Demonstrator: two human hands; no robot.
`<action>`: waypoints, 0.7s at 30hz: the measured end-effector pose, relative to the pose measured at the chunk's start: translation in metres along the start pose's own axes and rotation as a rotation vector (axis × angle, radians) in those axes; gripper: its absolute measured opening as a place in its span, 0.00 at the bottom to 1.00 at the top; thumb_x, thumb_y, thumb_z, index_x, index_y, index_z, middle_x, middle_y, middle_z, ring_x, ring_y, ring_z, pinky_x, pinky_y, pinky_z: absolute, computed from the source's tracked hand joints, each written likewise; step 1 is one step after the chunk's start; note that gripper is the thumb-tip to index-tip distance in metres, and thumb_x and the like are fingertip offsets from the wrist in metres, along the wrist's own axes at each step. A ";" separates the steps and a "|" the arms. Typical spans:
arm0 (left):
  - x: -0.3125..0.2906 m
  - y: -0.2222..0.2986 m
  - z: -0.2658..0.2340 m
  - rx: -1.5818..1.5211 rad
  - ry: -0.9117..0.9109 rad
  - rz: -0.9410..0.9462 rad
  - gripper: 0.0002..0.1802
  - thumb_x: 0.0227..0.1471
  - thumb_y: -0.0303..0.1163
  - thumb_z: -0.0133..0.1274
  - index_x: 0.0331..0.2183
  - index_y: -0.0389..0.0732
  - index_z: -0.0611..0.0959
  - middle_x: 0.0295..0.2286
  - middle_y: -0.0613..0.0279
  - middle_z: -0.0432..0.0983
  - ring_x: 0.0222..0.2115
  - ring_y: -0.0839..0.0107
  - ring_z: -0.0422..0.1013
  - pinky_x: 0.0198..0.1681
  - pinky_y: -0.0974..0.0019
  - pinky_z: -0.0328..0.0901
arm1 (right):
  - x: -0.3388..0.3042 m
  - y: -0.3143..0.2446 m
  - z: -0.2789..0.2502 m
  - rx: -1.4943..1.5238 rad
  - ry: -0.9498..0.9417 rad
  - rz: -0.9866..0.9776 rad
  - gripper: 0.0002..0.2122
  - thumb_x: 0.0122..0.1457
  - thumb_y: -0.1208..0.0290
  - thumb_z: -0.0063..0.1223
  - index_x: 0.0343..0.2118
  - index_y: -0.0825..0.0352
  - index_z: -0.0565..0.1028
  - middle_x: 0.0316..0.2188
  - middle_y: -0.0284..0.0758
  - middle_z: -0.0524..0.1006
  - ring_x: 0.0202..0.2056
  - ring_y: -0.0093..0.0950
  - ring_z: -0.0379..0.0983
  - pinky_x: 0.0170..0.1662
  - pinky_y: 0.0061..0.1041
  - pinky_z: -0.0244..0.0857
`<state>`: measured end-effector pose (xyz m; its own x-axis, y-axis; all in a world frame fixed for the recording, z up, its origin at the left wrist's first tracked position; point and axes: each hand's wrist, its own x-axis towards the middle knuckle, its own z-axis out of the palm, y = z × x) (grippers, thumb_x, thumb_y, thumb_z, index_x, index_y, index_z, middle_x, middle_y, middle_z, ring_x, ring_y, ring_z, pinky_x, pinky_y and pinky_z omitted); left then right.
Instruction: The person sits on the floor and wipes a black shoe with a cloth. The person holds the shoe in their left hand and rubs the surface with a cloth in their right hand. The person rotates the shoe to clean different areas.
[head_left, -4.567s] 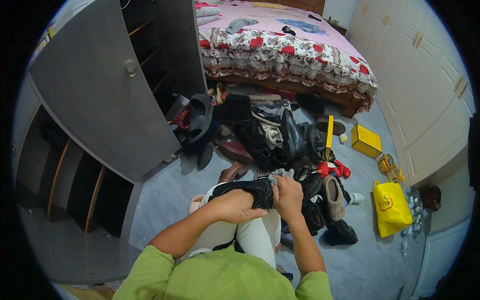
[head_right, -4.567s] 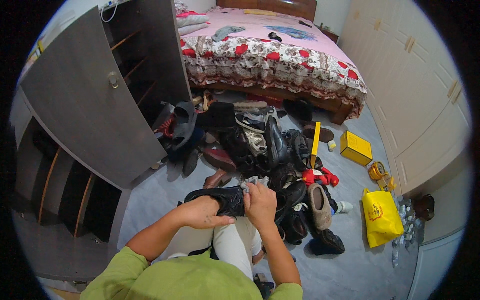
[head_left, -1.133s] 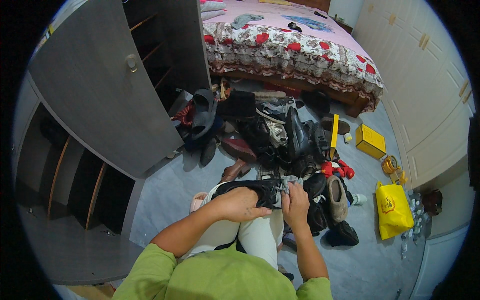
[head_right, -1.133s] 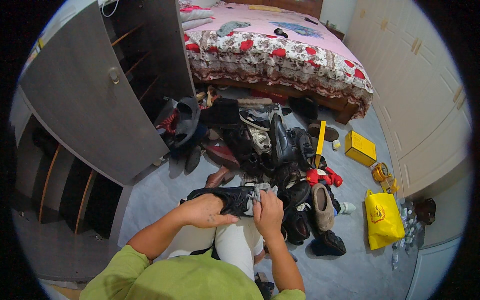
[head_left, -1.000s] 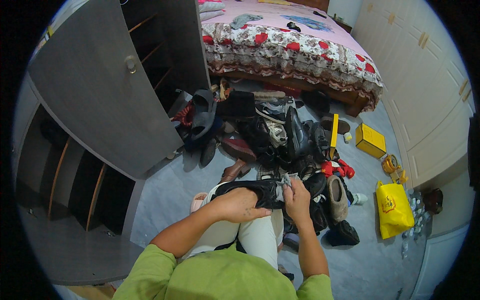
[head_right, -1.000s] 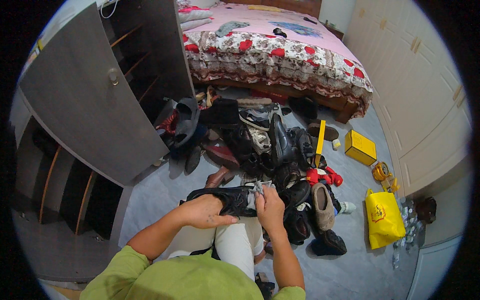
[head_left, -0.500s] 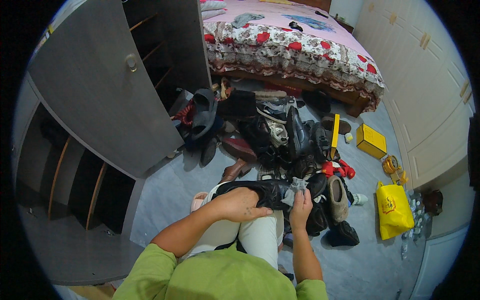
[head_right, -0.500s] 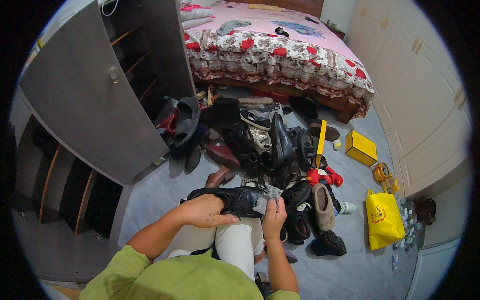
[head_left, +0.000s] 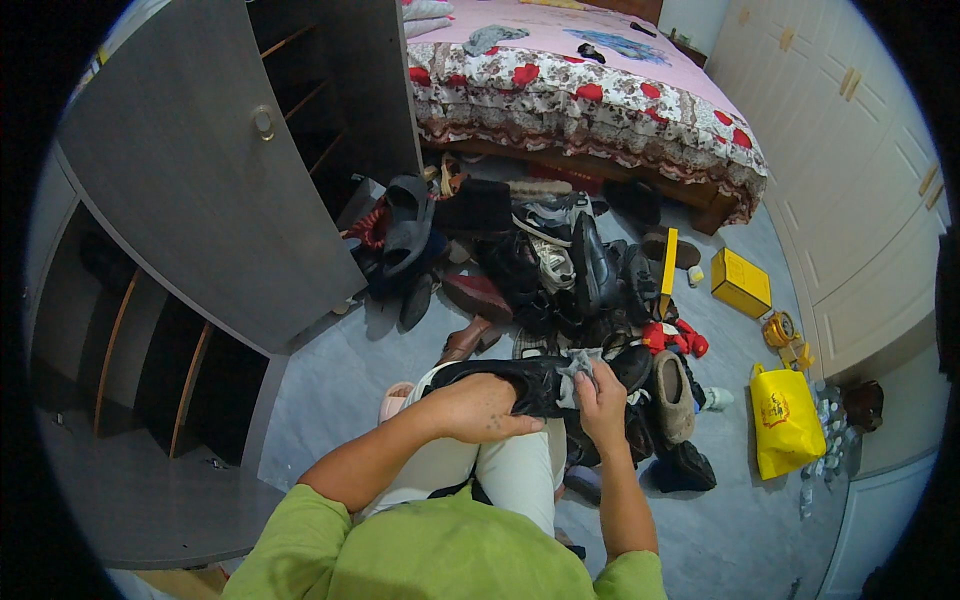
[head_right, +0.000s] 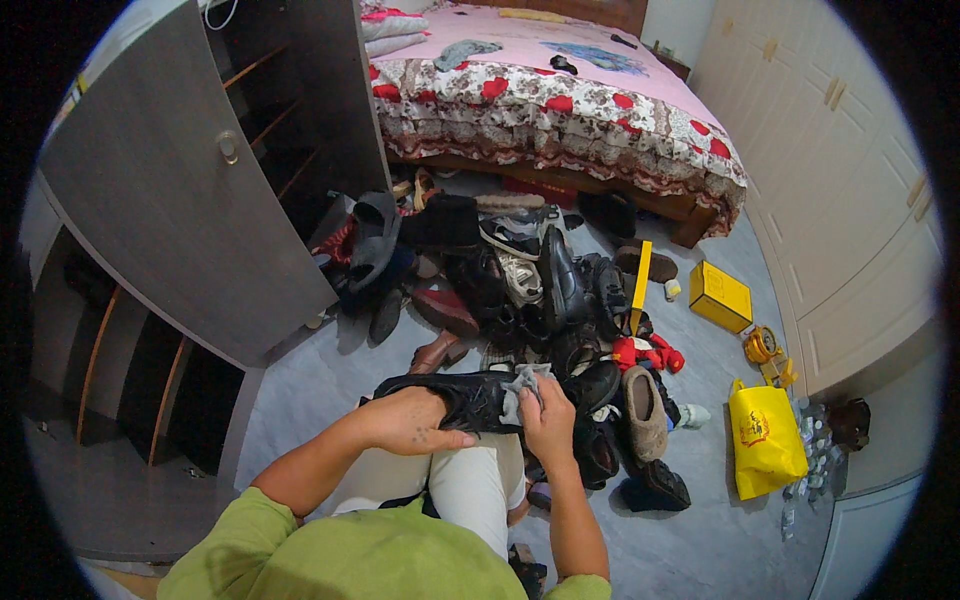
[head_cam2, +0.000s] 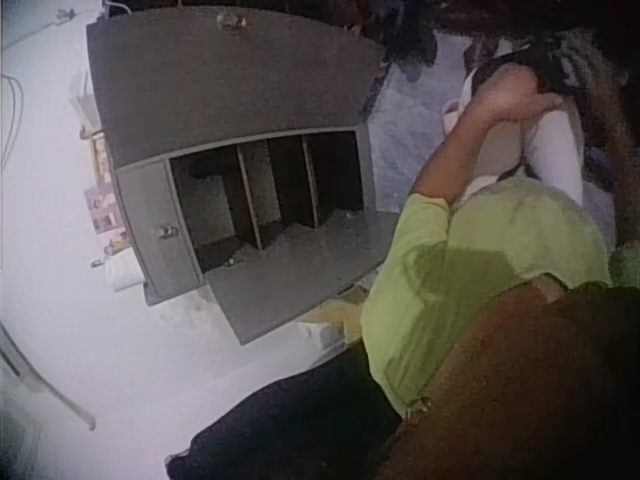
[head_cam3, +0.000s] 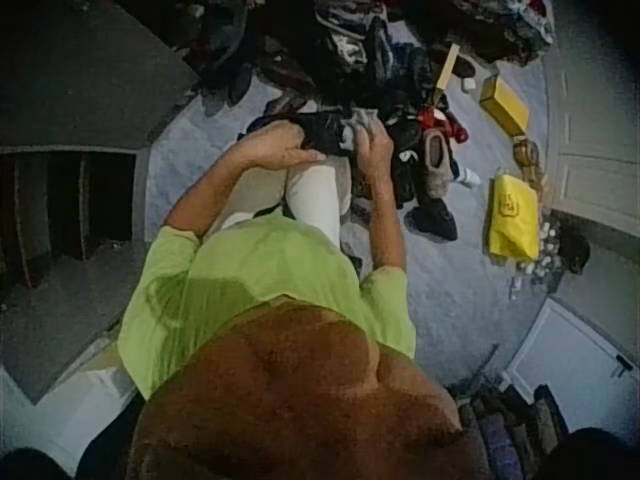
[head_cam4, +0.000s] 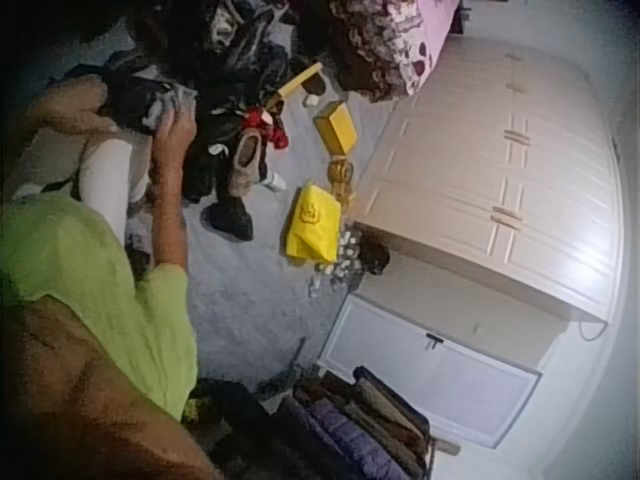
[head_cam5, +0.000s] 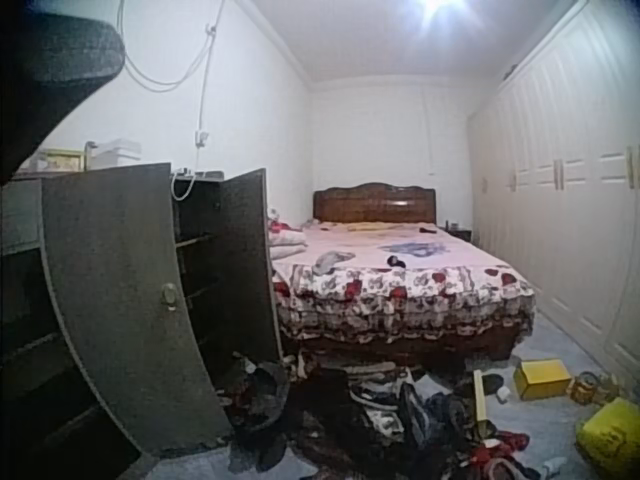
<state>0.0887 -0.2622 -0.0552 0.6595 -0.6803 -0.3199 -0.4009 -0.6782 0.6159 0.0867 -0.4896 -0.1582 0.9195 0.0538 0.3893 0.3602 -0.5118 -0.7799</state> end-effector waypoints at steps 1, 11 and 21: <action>0.000 0.001 -0.001 0.007 -0.031 -0.024 0.39 0.51 0.59 0.46 0.29 0.23 0.77 0.26 0.32 0.73 0.31 0.41 0.71 0.36 0.52 0.65 | 0.006 -0.002 -0.001 0.025 -0.026 0.021 0.11 0.55 0.70 0.49 0.38 0.72 0.74 0.30 0.46 0.75 0.31 0.43 0.72 0.36 0.31 0.66; 0.004 -0.005 0.003 0.013 -0.017 -0.020 0.39 0.51 0.59 0.46 0.30 0.23 0.77 0.26 0.31 0.73 0.31 0.41 0.71 0.36 0.52 0.65 | 0.029 0.039 0.003 0.619 -0.315 0.519 0.11 0.58 0.67 0.48 0.36 0.71 0.75 0.28 0.27 0.73 0.30 0.17 0.66 0.33 0.19 0.61; 0.002 0.001 -0.004 -0.013 -0.018 -0.018 0.39 0.51 0.60 0.47 0.29 0.24 0.78 0.26 0.32 0.73 0.30 0.42 0.71 0.35 0.53 0.66 | -0.014 0.047 0.020 1.011 0.092 0.476 0.12 0.60 0.70 0.44 0.42 0.72 0.72 0.36 0.34 0.77 0.38 0.25 0.74 0.45 0.24 0.66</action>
<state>0.0919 -0.2627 -0.0525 0.6551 -0.6728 -0.3438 -0.3803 -0.6868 0.6194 0.0944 -0.4971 -0.2104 0.9975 -0.0464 -0.0529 -0.0249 0.4704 -0.8821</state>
